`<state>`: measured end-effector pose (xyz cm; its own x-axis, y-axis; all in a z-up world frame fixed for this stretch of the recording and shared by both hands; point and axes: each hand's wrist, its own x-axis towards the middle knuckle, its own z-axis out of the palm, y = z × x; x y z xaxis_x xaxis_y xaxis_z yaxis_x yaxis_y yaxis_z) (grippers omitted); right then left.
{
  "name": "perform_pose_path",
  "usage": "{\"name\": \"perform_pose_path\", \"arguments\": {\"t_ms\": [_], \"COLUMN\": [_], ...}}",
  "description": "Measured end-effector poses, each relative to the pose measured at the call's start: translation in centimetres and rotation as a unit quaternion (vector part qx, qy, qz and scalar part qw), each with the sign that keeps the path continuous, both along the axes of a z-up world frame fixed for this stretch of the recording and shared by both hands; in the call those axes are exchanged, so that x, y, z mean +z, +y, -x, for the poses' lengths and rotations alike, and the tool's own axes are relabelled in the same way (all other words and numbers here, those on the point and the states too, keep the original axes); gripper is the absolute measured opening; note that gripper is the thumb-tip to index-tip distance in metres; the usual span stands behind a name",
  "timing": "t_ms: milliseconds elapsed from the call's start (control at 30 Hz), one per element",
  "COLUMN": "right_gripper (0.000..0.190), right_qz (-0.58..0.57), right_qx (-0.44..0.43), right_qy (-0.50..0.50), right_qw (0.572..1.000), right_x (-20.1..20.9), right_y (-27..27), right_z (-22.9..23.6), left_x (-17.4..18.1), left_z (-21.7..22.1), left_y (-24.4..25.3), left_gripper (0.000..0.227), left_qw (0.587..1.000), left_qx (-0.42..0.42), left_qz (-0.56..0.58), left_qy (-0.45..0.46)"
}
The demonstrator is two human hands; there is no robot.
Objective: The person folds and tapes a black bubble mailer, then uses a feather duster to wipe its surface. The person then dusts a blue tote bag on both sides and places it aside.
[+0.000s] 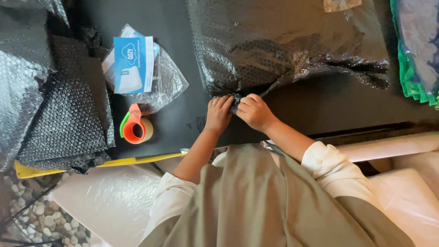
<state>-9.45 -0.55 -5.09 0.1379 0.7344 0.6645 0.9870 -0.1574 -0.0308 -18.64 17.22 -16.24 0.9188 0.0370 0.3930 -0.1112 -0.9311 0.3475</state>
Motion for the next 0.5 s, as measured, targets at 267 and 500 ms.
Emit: {"name": "perform_pose_path", "arguments": {"t_ms": [267, 500], "right_gripper": [0.012, 0.025], "right_qz": [0.011, 0.161], "right_qx": [-0.017, -0.082], "right_qy": [-0.009, 0.204], "right_qw": [1.000, 0.962], "right_x": [2.9, 4.4], "right_y": [3.7, 5.9], "right_z": [-4.2, -6.0], "left_x": [2.9, 1.2], "left_z": [-1.5, -0.3], "left_y": [0.1, 1.5], "left_gripper": [0.031, 0.041], "left_qw": [0.992, 0.967], "left_qx": [0.049, 0.155], "left_qz": [0.070, 0.121], "left_qy": [-0.088, -0.165]}}
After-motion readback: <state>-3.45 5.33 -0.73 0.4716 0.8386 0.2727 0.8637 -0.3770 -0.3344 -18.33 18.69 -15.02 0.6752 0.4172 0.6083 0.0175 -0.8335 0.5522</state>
